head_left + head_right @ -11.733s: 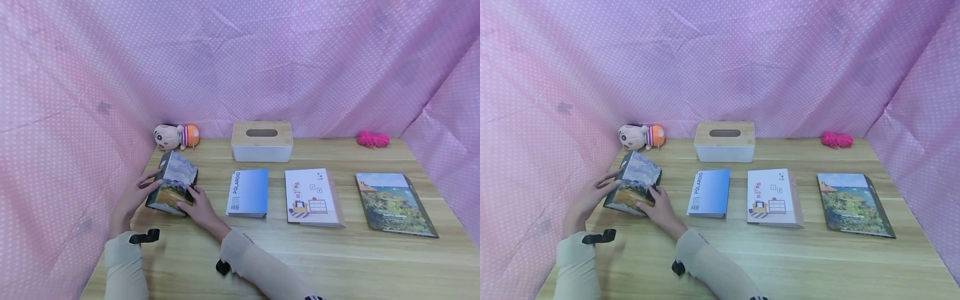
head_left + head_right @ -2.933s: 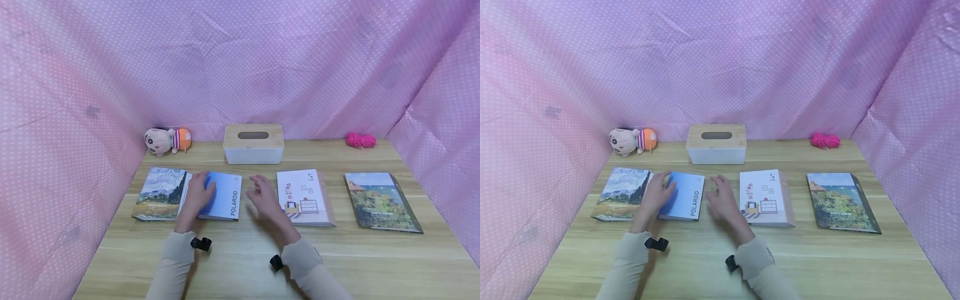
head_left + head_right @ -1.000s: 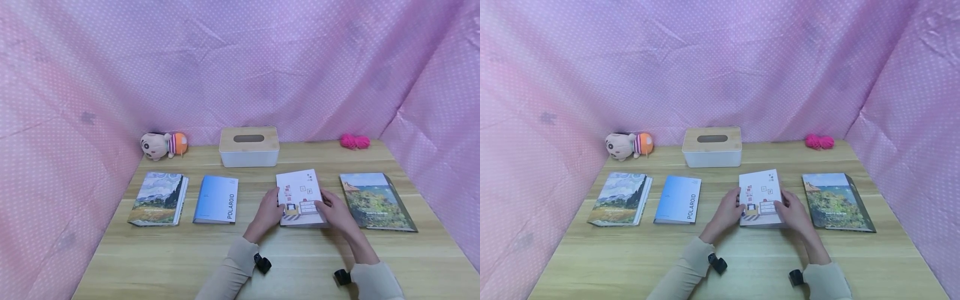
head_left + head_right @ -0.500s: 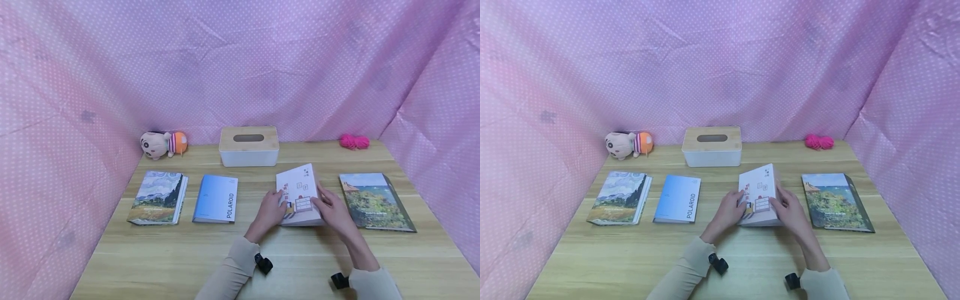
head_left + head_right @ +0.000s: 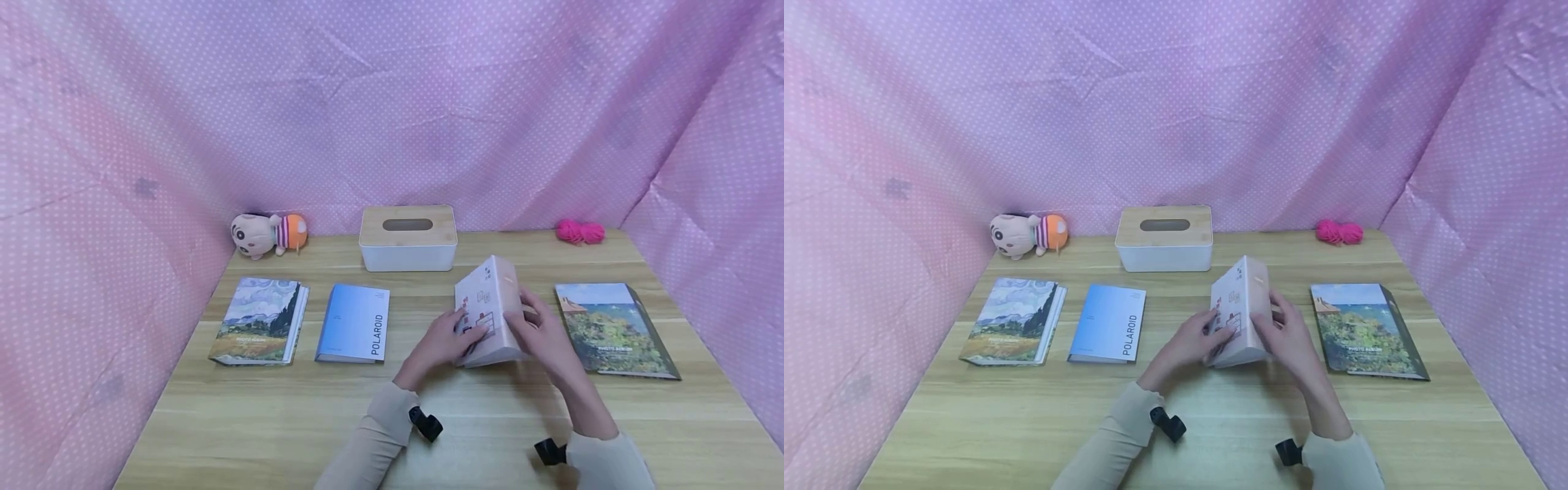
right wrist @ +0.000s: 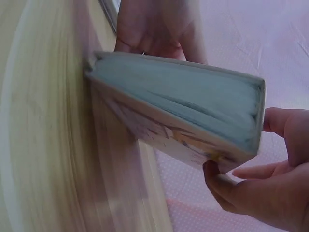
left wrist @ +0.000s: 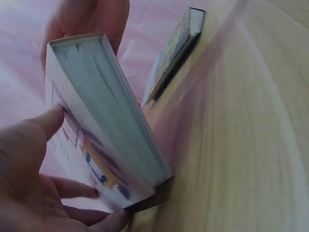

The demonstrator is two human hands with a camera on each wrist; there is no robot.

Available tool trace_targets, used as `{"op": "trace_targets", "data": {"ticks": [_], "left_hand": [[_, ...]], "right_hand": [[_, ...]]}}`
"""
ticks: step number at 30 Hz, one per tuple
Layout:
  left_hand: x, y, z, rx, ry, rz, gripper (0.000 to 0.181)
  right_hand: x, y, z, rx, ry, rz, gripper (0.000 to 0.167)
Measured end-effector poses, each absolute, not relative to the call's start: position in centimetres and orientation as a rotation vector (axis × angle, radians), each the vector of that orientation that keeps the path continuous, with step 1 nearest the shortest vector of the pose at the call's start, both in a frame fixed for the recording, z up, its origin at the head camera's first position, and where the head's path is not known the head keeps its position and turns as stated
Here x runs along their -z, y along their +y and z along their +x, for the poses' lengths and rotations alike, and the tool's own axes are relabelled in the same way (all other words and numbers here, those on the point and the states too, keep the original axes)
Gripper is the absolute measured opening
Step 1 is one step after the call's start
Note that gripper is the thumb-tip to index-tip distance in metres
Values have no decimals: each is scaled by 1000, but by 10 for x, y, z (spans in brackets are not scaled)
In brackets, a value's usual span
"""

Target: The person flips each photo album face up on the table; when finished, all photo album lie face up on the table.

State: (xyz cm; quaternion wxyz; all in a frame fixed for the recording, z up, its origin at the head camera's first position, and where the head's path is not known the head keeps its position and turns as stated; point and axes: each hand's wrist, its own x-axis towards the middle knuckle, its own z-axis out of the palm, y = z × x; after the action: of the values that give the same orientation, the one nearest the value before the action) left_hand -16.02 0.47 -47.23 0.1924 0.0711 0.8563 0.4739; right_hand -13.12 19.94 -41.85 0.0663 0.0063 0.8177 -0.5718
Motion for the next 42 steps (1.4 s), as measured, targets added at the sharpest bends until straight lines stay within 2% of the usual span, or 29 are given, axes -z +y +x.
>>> {"op": "trace_targets", "data": {"ticks": [9, 18, 28, 36, 42], "left_hand": [[465, -10, -165, -1543, 2181, 292, 69], [458, -24, -171, -1939, 1893, 355, 61], [448, -38, -172, -1932, 2062, 434, 62], [437, -49, -170, -1759, 2224, 429, 62], [434, -56, -170, -1634, 2369, 427, 64]], "right_hand": [[418, 190, -132, 1853, 2478, -18, 55], [422, 173, -137, 2131, 2319, -209, 47], [438, 164, -142, 2034, 2274, -334, 46], [455, 160, -144, 1758, 2382, -245, 49], [463, 161, -145, 1596, 2358, -177, 61]]}}
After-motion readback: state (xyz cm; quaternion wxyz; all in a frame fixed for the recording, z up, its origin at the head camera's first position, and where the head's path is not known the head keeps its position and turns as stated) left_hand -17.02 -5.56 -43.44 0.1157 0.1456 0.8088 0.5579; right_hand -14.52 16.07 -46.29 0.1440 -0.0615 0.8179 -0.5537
